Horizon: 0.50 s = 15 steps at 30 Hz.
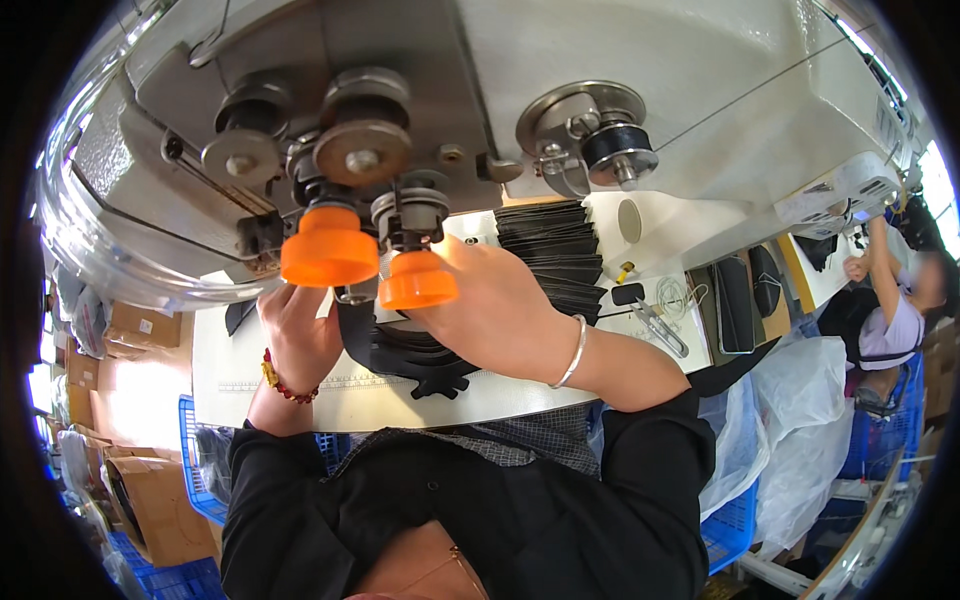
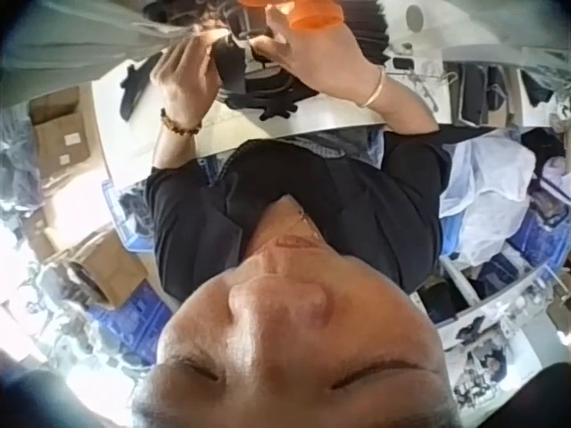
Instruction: Using an industrial sewing machine to stitch together black leather or synthetic shoe upper components.
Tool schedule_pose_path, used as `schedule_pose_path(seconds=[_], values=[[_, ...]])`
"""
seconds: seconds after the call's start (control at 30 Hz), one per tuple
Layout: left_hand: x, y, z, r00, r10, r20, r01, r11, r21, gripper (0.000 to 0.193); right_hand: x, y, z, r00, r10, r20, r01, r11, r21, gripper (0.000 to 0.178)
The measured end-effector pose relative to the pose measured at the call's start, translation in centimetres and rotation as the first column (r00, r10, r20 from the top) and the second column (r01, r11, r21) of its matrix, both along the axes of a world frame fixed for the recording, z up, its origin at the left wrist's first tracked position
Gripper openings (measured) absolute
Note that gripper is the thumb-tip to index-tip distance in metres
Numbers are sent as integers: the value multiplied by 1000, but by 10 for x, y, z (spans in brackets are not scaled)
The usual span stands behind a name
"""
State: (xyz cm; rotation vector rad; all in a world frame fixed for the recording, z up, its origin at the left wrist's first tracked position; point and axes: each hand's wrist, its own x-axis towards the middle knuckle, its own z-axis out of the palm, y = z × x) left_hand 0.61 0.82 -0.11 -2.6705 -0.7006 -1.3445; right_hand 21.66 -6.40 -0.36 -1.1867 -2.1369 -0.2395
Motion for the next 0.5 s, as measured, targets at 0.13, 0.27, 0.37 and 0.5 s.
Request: schedule_pose_path(seconds=[0.13, 0.27, 0.37, 0.5], values=[[-8, -9, -3, 983, -7, -185, -16, 993, -120, 22, 2, -1, 2, 991, 83, 102, -97, 985, 144, 23], [-5, -10, -2, 979, -6, -203, 5, 1000, -5, 25, 6, -1, 8, 986, 108, 131, -132, 973, 192, 24], [-5, -11, -4, 977, -2, -212, 4, 1000, 8, 26, 6, 0, 8, 984, 103, 148, -133, 968, 211, 25], [-6, -8, -9, 979, -18, -204, 21, 1000, 9, 31, 6, 5, -1, 988, 107, 115, -131, 963, 234, 22]])
